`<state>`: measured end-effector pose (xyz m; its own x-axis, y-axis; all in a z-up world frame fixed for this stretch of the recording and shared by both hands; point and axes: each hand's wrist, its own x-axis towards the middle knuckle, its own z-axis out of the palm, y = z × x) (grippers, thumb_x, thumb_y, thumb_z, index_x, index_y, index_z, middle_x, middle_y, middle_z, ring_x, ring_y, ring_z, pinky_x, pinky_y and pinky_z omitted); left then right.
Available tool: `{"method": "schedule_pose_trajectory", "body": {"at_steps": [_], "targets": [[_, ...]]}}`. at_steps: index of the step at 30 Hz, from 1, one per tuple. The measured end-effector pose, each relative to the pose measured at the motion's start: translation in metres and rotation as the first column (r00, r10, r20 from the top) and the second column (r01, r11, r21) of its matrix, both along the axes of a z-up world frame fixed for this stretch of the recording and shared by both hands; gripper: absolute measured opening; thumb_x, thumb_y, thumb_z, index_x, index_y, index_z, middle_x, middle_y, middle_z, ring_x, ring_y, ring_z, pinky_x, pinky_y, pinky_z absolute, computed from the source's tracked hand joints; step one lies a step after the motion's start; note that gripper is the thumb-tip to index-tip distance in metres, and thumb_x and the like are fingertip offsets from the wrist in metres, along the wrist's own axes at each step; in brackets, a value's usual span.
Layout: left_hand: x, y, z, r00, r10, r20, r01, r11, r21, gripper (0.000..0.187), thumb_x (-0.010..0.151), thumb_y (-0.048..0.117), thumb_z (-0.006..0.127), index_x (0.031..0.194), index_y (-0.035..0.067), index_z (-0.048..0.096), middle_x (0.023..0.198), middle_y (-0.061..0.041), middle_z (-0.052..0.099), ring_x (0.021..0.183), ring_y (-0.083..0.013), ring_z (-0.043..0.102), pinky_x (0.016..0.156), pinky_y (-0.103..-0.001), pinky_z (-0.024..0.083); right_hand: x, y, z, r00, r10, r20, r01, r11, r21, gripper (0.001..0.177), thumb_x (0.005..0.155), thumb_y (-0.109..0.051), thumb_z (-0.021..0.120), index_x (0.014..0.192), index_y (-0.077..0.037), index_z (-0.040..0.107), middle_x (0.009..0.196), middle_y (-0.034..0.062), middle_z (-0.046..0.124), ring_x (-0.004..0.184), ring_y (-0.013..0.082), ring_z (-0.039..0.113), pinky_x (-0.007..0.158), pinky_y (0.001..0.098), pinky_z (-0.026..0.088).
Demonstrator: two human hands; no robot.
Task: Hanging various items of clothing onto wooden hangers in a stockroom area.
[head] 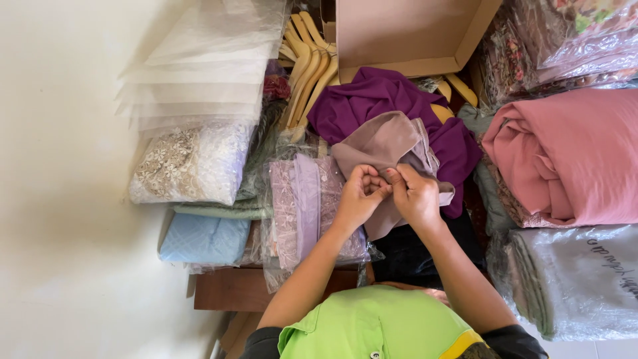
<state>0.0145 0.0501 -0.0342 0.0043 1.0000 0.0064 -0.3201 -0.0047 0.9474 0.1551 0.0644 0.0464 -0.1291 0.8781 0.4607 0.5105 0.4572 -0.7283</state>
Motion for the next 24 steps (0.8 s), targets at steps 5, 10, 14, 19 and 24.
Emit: {"method": "schedule_pose_trajectory", "body": {"at_steps": [5, 10, 14, 19, 24], "targets": [[-0.017, 0.001, 0.043, 0.995, 0.020, -0.096, -0.018, 1.000, 0.024, 0.035, 0.091, -0.005, 0.074, 0.106, 0.006, 0.044, 0.093, -0.005, 0.067, 0.081, -0.0076, 0.062, 0.074, -0.021, 0.051, 0.016, 0.008, 0.033, 0.987, 0.020, -0.157, -0.026, 0.999, -0.039, 0.015, 0.103, -0.010, 0.071, 0.093, 0.001, 0.066, 0.067, 0.0044, 0.054, 0.059, 0.0093, 0.047, 0.053, 0.0277, 0.039], [-0.027, 0.005, 0.058, 0.913, 0.095, -0.398, -0.100, 0.995, 0.008, 0.036, 0.089, 0.000, 0.076, 0.098, 0.009, 0.043, 0.088, -0.003, 0.069, 0.077, -0.0071, 0.065, 0.068, -0.022, 0.050, 0.043, 0.011, 0.079, 0.931, 0.079, -0.356, -0.078, 0.997, 0.017, 0.013, 0.107, -0.008, 0.067, 0.103, 0.005, 0.067, 0.087, -0.0078, 0.060, 0.079, 0.0015, 0.049, 0.068, 0.0208, 0.042], [-0.027, 0.012, 0.005, 0.894, 0.161, -0.417, -0.138, 0.987, 0.086, 0.029, 0.091, 0.004, 0.076, 0.099, 0.006, 0.049, 0.088, -0.004, 0.067, 0.081, -0.0092, 0.065, 0.074, -0.025, 0.054, 0.078, 0.019, 0.113, 0.836, -0.031, -0.547, -0.003, 0.998, -0.062, 0.021, 0.113, -0.009, 0.065, 0.094, 0.000, 0.066, 0.080, -0.0102, 0.052, 0.072, -0.0008, 0.038, 0.063, 0.0190, 0.028], [0.007, -0.008, 0.069, 0.964, 0.001, -0.267, 0.040, 0.988, 0.147, 0.022, 0.095, 0.009, 0.076, 0.109, 0.002, 0.061, 0.101, -0.004, 0.069, 0.096, -0.0110, 0.068, 0.089, -0.028, 0.057, 0.082, 0.033, 0.112, 0.854, 0.063, -0.516, -0.152, 0.979, -0.133, 0.022, 0.111, -0.008, 0.064, 0.091, -0.001, 0.065, 0.078, -0.0105, 0.052, 0.070, -0.0011, 0.039, 0.063, 0.0189, 0.028], [0.022, -0.008, 0.102, 0.986, -0.144, -0.089, 0.151, 0.986, 0.074, 0.031, 0.098, 0.013, 0.071, 0.125, 0.001, 0.063, 0.114, -0.003, 0.070, 0.105, -0.0092, 0.067, 0.093, -0.026, 0.055, 0.072, 0.035, 0.112, 0.828, 0.267, -0.493, -0.417, 0.881, -0.223, 0.017, 0.108, -0.008, 0.063, 0.093, 0.000, 0.067, 0.083, -0.0072, 0.057, 0.079, 0.0009, 0.047, 0.070, 0.0178, 0.037]]}}
